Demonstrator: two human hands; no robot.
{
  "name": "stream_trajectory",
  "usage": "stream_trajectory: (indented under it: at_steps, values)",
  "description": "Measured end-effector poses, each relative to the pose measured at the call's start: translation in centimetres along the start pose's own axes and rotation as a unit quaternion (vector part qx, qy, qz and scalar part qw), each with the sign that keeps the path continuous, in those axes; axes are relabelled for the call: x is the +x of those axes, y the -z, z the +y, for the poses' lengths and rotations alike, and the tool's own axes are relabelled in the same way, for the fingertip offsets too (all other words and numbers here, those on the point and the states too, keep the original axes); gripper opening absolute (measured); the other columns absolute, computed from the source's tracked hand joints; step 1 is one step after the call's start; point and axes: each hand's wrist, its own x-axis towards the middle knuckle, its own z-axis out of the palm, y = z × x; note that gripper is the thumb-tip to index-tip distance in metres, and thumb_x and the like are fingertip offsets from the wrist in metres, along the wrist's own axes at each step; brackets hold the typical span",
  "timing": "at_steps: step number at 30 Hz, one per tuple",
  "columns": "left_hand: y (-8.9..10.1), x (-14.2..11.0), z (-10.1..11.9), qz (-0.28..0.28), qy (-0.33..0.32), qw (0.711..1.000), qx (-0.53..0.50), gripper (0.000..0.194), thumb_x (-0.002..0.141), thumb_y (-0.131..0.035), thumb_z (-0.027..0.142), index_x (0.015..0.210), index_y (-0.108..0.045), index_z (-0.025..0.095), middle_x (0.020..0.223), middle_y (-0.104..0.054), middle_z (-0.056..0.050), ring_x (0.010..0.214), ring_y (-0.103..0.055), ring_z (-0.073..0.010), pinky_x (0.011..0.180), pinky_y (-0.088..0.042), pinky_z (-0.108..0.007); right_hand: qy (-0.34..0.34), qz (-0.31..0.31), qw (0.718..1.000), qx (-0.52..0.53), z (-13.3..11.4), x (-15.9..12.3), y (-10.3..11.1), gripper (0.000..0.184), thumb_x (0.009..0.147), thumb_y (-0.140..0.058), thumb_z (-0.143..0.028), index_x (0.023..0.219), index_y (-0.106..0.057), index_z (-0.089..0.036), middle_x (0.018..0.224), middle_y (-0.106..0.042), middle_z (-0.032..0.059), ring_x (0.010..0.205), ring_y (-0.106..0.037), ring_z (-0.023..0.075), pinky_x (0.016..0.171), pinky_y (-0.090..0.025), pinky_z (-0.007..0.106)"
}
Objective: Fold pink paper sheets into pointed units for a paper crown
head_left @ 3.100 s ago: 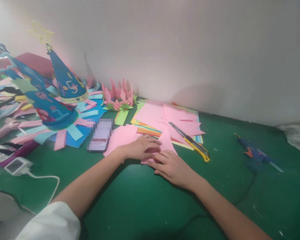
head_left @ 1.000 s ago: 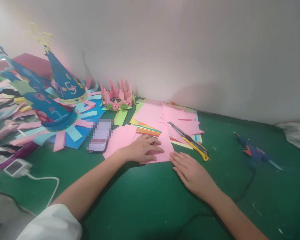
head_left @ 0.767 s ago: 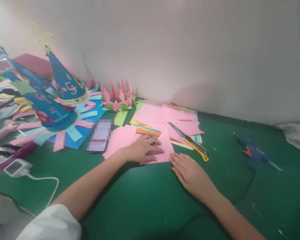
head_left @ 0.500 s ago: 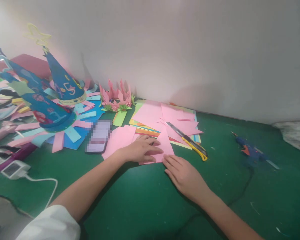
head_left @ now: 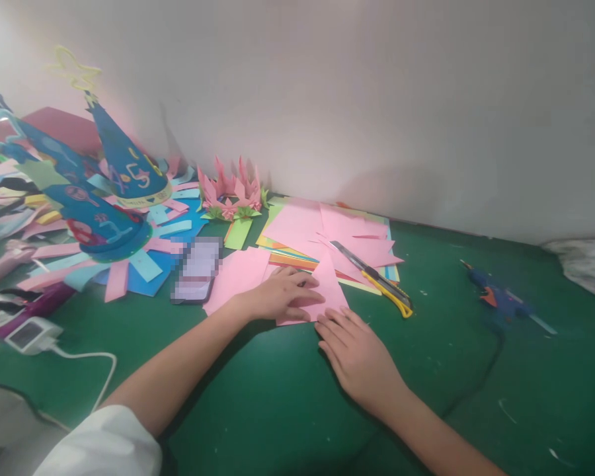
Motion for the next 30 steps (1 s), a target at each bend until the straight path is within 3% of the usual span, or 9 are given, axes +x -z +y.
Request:
stream_trajectory:
  at_steps: [11,16,19,22,27,30]
  values:
    - [0.0,0.0,0.4,0.000,0.008,1.000,0.006,0.037,0.083,-0.060,0.043,0.118,-0.059,0.032,0.126,-0.051,-0.003,0.112,-0.043,-0.0252,0.099,-0.032,-0.039,-0.053,0.025,0.998,-0.012,3.0,-1.6,1.1,0.029,0.091,-0.039,-0.015,0.095,-0.068,-0.014,0.092,-0.072,0.0086,0.089,-0.065,0.0219,0.095,-0.043,0.046]
    - [0.4,-0.2,0.8,-0.006,0.021,0.999,0.025,0.037,0.084,-0.058,0.044,0.118,-0.058,0.032,0.126,-0.050,-0.003,0.111,-0.042,-0.0260,0.096,-0.034,-0.039,-0.099,0.023,0.994,-0.030,6.1,-1.8,1.8,0.031,0.092,-0.038,-0.018,0.089,-0.069,-0.017,0.087,-0.072,0.0067,0.090,-0.064,0.0224,0.094,-0.042,0.045]
    - [0.6,-0.2,1.2,-0.002,0.024,0.999,0.029,0.037,0.083,-0.058,0.044,0.117,-0.057,0.030,0.125,-0.051,-0.003,0.111,-0.042,-0.0262,0.095,-0.034,-0.039,-0.129,0.055,0.988,-0.062,8.6,-1.9,2.1,0.030,0.091,-0.040,-0.024,0.103,-0.066,-0.015,0.103,-0.069,0.0109,0.099,-0.060,0.0257,0.091,-0.044,0.045]
    - [0.5,-0.2,1.6,0.008,0.035,0.999,0.039,0.043,0.081,-0.060,0.044,0.119,-0.053,0.024,0.121,-0.052,-0.007,0.110,-0.043,-0.0276,0.095,-0.034,-0.040,-0.169,0.050,0.979,-0.104,10.4,-1.7,1.6,0.037,0.093,-0.037,-0.028,0.119,-0.057,-0.013,0.117,-0.061,0.0166,0.106,-0.057,0.0295,0.087,-0.047,0.046]
    - [-0.1,-0.1,2.0,0.023,0.040,0.998,0.030,0.055,0.080,-0.062,0.044,0.124,-0.043,0.019,0.124,-0.048,-0.013,0.114,-0.042,-0.0302,0.095,-0.035,-0.043,-0.158,0.045,0.983,-0.078,11.1,-1.1,-0.1,0.036,0.093,-0.036,-0.024,0.123,-0.054,-0.017,0.115,-0.064,0.0113,0.102,-0.059,0.0268,0.085,-0.048,0.043]
    - [-0.3,0.0,2.1,0.022,0.049,0.998,0.017,0.057,0.079,-0.064,0.041,0.125,-0.040,0.018,0.124,-0.047,-0.014,0.116,-0.041,-0.0305,0.096,-0.035,-0.044,-0.185,0.046,0.980,-0.055,11.1,-1.2,-0.2,0.037,0.091,-0.036,-0.019,0.124,-0.054,-0.015,0.108,-0.066,0.0114,0.094,-0.060,0.0260,0.080,-0.049,0.041]
